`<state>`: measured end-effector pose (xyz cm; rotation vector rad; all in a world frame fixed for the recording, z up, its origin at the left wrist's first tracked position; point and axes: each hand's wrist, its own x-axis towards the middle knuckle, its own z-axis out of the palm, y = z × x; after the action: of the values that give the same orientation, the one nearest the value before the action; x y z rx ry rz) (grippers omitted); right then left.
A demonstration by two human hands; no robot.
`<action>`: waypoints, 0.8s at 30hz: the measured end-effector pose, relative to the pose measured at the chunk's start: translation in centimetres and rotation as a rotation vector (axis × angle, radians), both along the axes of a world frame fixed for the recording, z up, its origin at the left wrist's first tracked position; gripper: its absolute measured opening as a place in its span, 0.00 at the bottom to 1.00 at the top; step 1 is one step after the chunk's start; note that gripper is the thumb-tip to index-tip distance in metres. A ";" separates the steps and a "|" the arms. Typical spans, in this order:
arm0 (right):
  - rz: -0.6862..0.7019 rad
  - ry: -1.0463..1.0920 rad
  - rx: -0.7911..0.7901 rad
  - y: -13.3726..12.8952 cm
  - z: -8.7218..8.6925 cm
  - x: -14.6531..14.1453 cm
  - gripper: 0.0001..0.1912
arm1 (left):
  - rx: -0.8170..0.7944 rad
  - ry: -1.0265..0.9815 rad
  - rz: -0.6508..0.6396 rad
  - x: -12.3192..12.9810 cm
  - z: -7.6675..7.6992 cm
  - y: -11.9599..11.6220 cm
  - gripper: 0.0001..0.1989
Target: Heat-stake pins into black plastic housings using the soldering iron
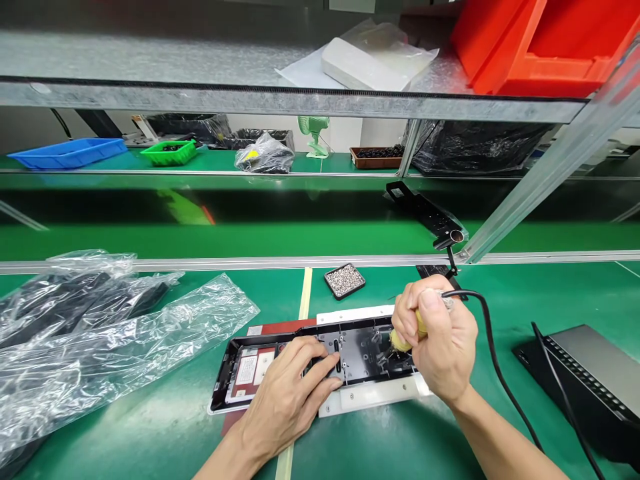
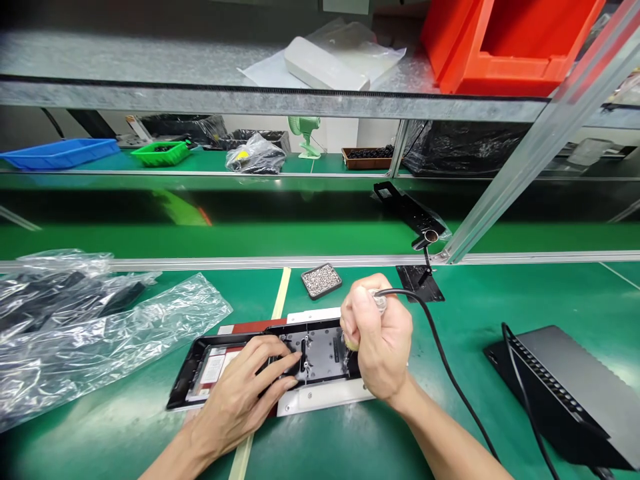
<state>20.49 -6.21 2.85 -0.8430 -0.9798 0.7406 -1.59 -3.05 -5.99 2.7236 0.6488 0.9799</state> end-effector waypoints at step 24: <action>0.025 -0.013 0.017 -0.1 -0.5 0.2 0.13 | -0.033 0.024 -0.003 0.1 -0.2 0.0 0.13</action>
<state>20.69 -6.32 2.37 -0.8226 -1.0082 0.7478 -1.52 -3.07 -6.18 2.7107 0.6594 0.9291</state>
